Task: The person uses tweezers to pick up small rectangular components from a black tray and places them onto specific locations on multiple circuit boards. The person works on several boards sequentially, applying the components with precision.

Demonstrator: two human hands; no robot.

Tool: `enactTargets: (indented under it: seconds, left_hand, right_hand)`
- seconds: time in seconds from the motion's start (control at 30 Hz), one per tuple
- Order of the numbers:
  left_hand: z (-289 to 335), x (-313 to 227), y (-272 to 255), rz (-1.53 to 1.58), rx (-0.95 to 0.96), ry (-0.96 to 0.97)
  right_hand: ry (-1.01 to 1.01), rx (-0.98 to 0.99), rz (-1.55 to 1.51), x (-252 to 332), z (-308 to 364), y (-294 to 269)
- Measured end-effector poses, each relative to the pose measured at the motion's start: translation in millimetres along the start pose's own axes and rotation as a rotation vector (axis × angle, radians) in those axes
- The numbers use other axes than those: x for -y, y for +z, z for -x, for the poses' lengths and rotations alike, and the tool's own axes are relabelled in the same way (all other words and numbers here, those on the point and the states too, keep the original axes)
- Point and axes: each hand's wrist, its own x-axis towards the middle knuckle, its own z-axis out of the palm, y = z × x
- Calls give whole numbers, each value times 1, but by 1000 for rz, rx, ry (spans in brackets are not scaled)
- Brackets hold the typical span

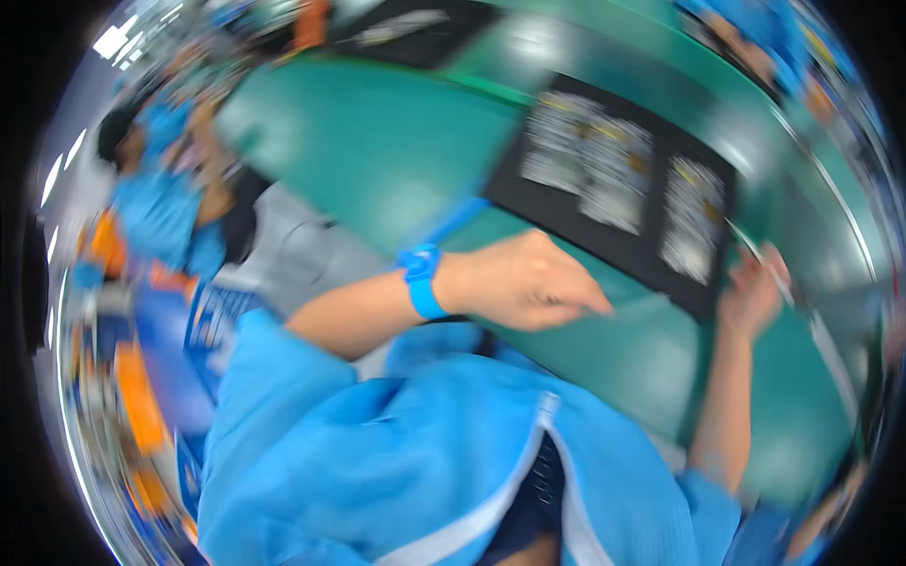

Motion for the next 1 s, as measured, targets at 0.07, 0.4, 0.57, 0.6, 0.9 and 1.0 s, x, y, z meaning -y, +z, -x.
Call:
enactTargets:
  seconds: [0.07,0.4,0.57,0.6,0.9,1.0]
  left_hand:
    - [8,-14,-8,288,-384,-104]
    - [504,-178,38,-1706,-2775,-858]
    - [652,-264,316,-1349,-2163,-2874]
    - [693,-334,289,-947,-1190,-3193]
    - [621,-147,139,-1180,-1129,-2264]
    - [431,-6,-27,-1029,-1131,-1331]
  right_hand:
    - [54,-111,149,-7,-36,-44]
    - [-616,52,687,92,-124,51]
    - [-396,49,458,97,-99,82]
    - [-281,8,411,87,-123,59]
    - [-238,19,321,85,-103,80]
    - [-285,2,286,91,-98,89]
